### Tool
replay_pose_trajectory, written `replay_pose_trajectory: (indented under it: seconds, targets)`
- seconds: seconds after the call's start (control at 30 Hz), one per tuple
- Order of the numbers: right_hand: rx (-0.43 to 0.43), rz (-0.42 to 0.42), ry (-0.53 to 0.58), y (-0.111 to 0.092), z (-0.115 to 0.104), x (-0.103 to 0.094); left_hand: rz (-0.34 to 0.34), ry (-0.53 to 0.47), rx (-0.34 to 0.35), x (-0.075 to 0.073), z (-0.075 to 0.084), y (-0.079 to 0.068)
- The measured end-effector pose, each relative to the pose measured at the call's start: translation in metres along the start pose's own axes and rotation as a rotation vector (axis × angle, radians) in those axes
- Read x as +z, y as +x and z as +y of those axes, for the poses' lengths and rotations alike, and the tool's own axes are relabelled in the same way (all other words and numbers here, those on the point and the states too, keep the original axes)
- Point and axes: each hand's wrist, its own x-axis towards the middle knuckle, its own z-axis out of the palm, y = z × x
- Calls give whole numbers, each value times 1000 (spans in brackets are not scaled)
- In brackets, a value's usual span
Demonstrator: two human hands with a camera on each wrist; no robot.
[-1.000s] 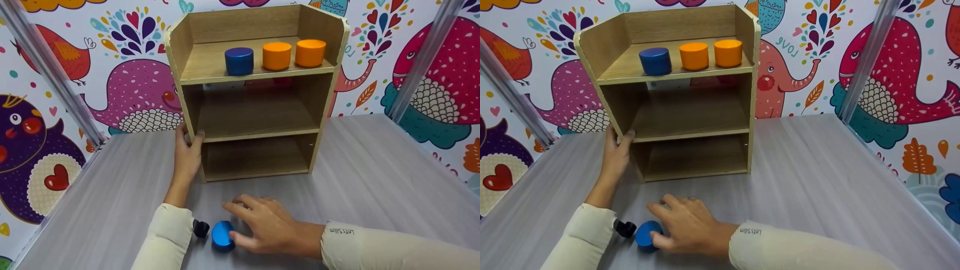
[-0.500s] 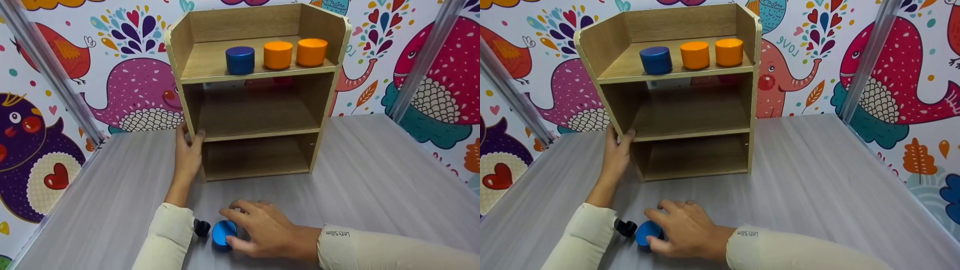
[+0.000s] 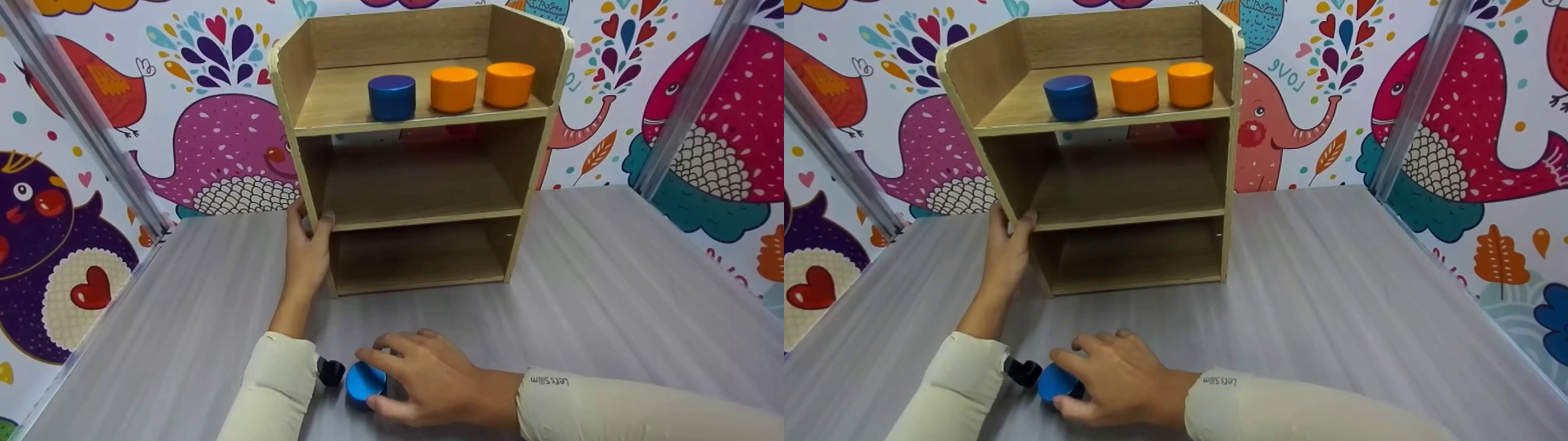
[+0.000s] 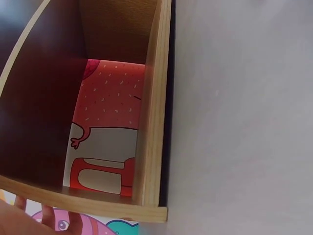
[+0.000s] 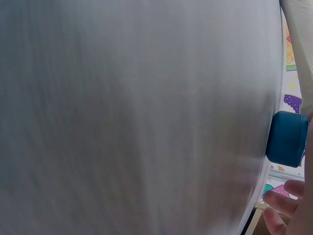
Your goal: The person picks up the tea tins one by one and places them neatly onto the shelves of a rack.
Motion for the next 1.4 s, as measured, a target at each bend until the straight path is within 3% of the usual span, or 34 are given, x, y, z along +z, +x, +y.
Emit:
replay_pose_trajectory:
  seconds: [0.4,0.67,1.4]
  targets:
    - [23,-89,20,-1,-1,-2,5,-14,14,1,1,2]
    - [-19,-43,-50,-2,-2,0,22,-18,16,2,1,1]
    - [16,-118,18,-2,-2,0,18,-2,10,1,1,1]
